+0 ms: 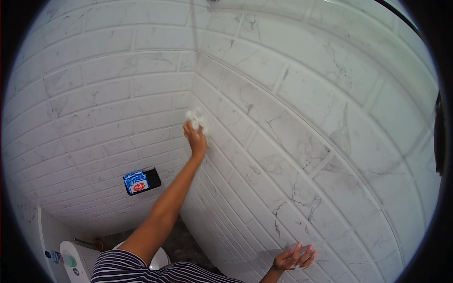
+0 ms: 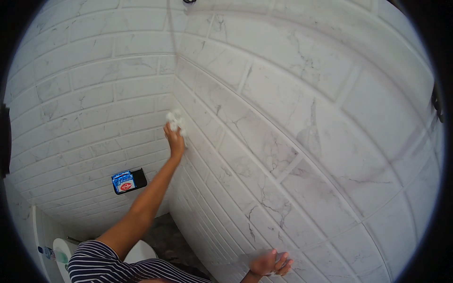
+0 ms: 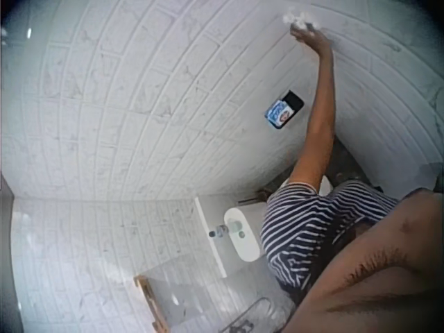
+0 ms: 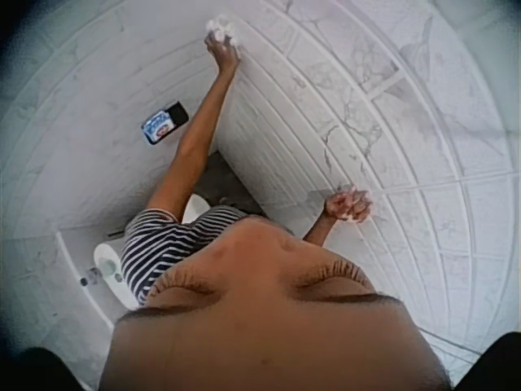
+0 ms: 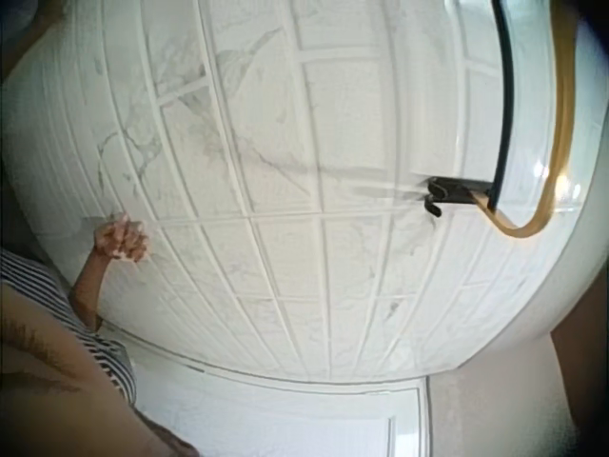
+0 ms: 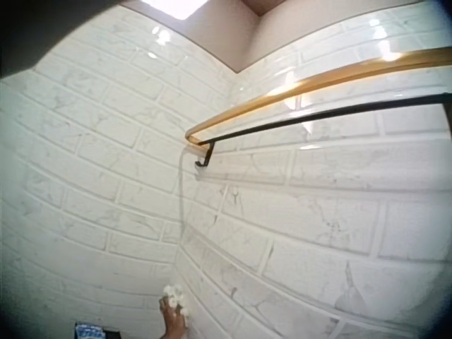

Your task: The person wipes the white tiled walls of a bathroom using a white cloth. They clean the area around the shower fixture, a yellow wall-mounted caddy, and the wall above the toilet, moving systematically across the surfaces.

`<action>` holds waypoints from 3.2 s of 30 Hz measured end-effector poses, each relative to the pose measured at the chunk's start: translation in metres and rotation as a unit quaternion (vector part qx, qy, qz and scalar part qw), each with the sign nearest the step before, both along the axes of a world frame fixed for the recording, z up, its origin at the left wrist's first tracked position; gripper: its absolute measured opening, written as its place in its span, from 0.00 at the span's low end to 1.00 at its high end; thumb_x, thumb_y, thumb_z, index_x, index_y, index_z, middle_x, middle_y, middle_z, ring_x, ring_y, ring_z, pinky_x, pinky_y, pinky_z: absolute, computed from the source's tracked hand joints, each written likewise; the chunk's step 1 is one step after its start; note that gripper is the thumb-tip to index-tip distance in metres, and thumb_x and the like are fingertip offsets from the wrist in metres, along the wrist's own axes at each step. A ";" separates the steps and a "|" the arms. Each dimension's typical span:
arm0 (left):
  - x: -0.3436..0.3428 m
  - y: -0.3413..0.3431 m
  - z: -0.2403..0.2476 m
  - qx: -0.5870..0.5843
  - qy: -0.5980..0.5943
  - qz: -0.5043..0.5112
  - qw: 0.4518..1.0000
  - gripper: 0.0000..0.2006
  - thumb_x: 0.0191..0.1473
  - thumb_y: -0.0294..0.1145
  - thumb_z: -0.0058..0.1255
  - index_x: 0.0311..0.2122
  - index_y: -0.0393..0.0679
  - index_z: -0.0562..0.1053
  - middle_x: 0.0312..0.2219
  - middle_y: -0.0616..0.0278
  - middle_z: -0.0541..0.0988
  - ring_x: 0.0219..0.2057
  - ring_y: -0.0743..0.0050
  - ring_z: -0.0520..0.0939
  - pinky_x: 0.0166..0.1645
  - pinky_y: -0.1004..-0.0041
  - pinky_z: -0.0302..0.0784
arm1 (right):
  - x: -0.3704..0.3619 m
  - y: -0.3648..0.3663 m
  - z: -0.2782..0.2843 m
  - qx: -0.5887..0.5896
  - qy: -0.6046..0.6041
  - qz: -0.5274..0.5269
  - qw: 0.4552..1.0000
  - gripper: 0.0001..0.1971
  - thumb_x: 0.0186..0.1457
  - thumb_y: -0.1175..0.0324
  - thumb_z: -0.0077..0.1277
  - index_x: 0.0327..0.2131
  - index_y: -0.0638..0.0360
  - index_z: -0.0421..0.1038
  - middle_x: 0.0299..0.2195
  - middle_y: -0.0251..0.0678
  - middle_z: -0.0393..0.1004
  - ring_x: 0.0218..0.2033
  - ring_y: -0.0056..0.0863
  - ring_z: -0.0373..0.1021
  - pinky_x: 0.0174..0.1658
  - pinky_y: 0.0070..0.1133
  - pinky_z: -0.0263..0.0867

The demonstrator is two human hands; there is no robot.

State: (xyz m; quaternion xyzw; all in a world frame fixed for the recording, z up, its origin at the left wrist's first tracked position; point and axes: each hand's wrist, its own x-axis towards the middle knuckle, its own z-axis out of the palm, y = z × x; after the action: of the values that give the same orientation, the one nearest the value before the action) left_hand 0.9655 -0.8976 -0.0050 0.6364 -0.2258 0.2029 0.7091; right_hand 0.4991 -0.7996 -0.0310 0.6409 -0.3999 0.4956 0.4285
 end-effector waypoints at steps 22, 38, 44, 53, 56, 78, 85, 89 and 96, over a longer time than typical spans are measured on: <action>-0.099 0.007 -0.041 -0.218 0.032 -0.067 0.973 0.20 0.51 0.22 0.38 0.51 0.36 0.58 0.48 0.47 0.58 0.54 0.51 0.56 0.58 0.61 0.49 | -0.001 -0.003 -0.001 -0.013 0.008 0.014 1.000 0.14 0.56 0.71 0.34 0.44 0.58 0.65 0.52 0.47 0.60 0.58 0.45 0.47 0.55 0.40 0.47; -0.220 0.057 -0.155 0.022 0.003 -0.180 0.983 0.27 0.48 0.25 0.48 0.54 0.46 0.55 0.54 0.44 0.48 0.55 0.41 0.50 0.59 0.49 0.42 | 0.002 -0.005 0.001 -0.016 0.000 0.018 1.000 0.13 0.56 0.72 0.35 0.43 0.59 0.66 0.52 0.46 0.60 0.57 0.46 0.47 0.56 0.39 0.47; -0.282 0.097 -0.146 0.002 -0.315 -0.347 0.883 0.22 0.40 0.32 0.59 0.43 0.55 0.65 0.47 0.53 0.56 0.49 0.46 0.56 0.53 0.50 0.53 | 0.001 -0.006 0.001 -0.015 0.006 0.025 1.000 0.13 0.53 0.73 0.36 0.42 0.58 0.66 0.52 0.47 0.60 0.57 0.47 0.47 0.55 0.39 0.47; -0.106 0.031 -0.136 -0.052 -0.065 -0.145 0.986 0.24 0.49 0.22 0.43 0.53 0.40 0.55 0.52 0.45 0.51 0.56 0.45 0.52 0.58 0.55 0.47 | 0.003 -0.003 0.003 -0.030 0.018 0.025 0.999 0.14 0.54 0.74 0.35 0.43 0.60 0.67 0.52 0.47 0.60 0.57 0.46 0.48 0.54 0.39 0.50; -0.008 0.008 -0.139 0.006 0.040 -0.085 0.996 0.29 0.50 0.22 0.43 0.56 0.36 0.46 0.52 0.44 0.51 0.55 0.46 0.55 0.58 0.63 0.50 | 0.002 -0.004 0.002 -0.028 0.020 0.026 0.999 0.13 0.55 0.73 0.35 0.43 0.60 0.66 0.52 0.47 0.60 0.57 0.46 0.48 0.54 0.39 0.50; -0.275 0.086 -0.194 -0.018 -0.399 -0.353 0.846 0.18 0.38 0.35 0.59 0.37 0.68 0.70 0.42 0.62 0.60 0.51 0.49 0.56 0.53 0.48 0.56 | 0.007 -0.006 0.005 -0.033 -0.001 0.037 0.999 0.15 0.51 0.76 0.36 0.43 0.59 0.66 0.51 0.47 0.61 0.57 0.45 0.49 0.55 0.39 0.49; -0.163 0.037 -0.166 -0.031 -0.247 -0.137 0.959 0.20 0.48 0.28 0.47 0.48 0.49 0.61 0.52 0.46 0.54 0.55 0.40 0.52 0.56 0.49 0.50 | 0.004 -0.003 0.003 -0.019 0.017 0.014 1.000 0.13 0.54 0.72 0.36 0.42 0.60 0.66 0.53 0.48 0.58 0.57 0.49 0.46 0.55 0.42 0.49; -0.072 0.007 -0.134 -0.104 0.118 -0.068 0.985 0.22 0.52 0.27 0.41 0.51 0.33 0.54 0.54 0.43 0.50 0.57 0.47 0.51 0.57 0.62 0.51 | 0.000 -0.003 -0.001 -0.016 0.015 0.023 0.999 0.12 0.54 0.72 0.35 0.42 0.60 0.65 0.53 0.50 0.57 0.57 0.49 0.46 0.55 0.42 0.48; -0.074 0.034 -0.197 -0.017 0.193 -0.129 0.973 0.26 0.53 0.35 0.47 0.50 0.26 0.55 0.47 0.39 0.62 0.49 0.47 0.65 0.54 0.63 0.57 | 0.009 -0.007 0.007 -0.051 0.001 0.063 0.997 0.15 0.51 0.78 0.35 0.41 0.63 0.67 0.51 0.49 0.61 0.56 0.46 0.50 0.54 0.40 0.52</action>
State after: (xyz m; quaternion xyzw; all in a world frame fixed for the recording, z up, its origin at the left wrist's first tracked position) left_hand 0.8915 -0.8640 -0.2016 0.6172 -0.1612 -0.0129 0.7700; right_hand 0.5080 -0.8061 -0.0242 0.6429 -0.3325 0.5404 0.4290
